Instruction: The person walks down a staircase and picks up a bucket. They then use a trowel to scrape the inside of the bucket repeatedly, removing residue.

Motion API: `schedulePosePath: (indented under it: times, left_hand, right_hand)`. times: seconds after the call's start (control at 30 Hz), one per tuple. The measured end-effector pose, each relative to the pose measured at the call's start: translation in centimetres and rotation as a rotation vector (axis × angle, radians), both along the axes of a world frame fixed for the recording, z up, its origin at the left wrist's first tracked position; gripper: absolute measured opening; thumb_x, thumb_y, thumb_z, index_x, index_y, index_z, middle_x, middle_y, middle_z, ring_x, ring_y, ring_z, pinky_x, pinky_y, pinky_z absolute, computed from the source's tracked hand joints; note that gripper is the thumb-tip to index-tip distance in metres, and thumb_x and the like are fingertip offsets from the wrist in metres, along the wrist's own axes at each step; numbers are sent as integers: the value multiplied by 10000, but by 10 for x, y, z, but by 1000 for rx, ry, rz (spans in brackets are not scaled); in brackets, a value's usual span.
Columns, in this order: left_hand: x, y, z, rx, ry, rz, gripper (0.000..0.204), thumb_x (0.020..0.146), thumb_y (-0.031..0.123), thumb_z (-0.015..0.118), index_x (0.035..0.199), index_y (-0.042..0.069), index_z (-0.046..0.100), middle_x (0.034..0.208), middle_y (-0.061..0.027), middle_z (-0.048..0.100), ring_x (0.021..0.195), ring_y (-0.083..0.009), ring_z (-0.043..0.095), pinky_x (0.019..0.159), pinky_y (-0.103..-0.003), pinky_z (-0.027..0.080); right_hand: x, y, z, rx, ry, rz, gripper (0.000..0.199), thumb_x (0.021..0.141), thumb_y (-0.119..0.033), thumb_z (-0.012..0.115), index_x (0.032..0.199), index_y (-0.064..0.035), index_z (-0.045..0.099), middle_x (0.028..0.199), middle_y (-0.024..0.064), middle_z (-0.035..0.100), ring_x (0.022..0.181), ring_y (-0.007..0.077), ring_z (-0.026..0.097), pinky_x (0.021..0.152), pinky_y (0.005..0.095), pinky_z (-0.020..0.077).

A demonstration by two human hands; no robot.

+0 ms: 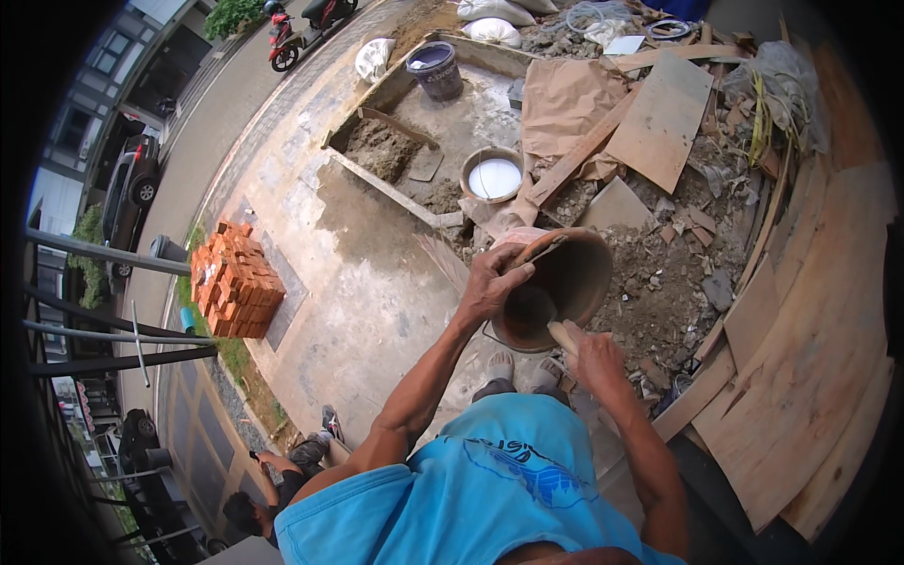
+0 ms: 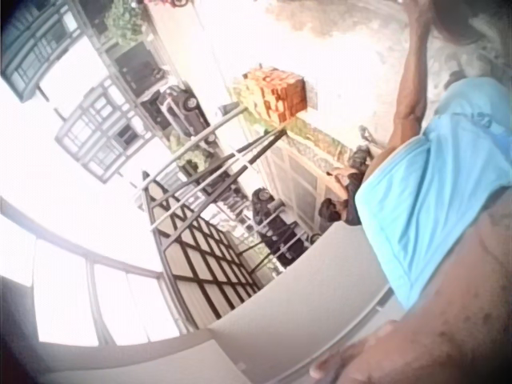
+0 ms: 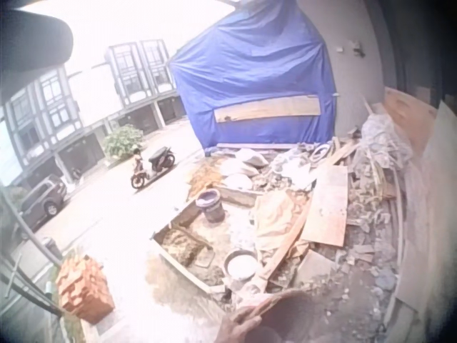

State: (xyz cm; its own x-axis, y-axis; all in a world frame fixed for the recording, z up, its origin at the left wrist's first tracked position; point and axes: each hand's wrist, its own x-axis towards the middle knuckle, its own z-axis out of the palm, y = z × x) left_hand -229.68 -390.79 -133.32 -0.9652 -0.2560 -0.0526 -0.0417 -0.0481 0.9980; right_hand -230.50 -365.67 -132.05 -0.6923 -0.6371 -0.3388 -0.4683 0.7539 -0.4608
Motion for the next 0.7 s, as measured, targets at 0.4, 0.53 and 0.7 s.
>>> schedulePosePath:
  times: [0.4,0.53,0.7]
  left_hand:
    - [-31,-33,-52,-534,-3,91,327,865,234,711,1054,-30,680,826,-133,663,745,-218,611,709,-357,490]
    - [-41,-48,-40,-424,-39,42,330,849,173,731,1096,-42,691,890,-98,707,801,-150,646,748,-316,526]
    - [-34,-54,-49,-422,-149,-4,374,806,99,723,1139,-67,688,927,-104,730,857,-141,670,797,-305,548]
  right_hand:
    - [-43,25,-56,-153,216,-230,489,777,-67,658,1249,-67,531,969,202,667,891,423,668,786,519,528]
    - [-52,22,-44,-128,328,-145,628,793,-67,665,1390,-177,503,973,170,647,838,394,684,738,495,559]
    - [-41,-2,-69,-15,394,-19,631,832,-62,646,1419,-241,498,943,135,612,788,344,703,649,455,587]
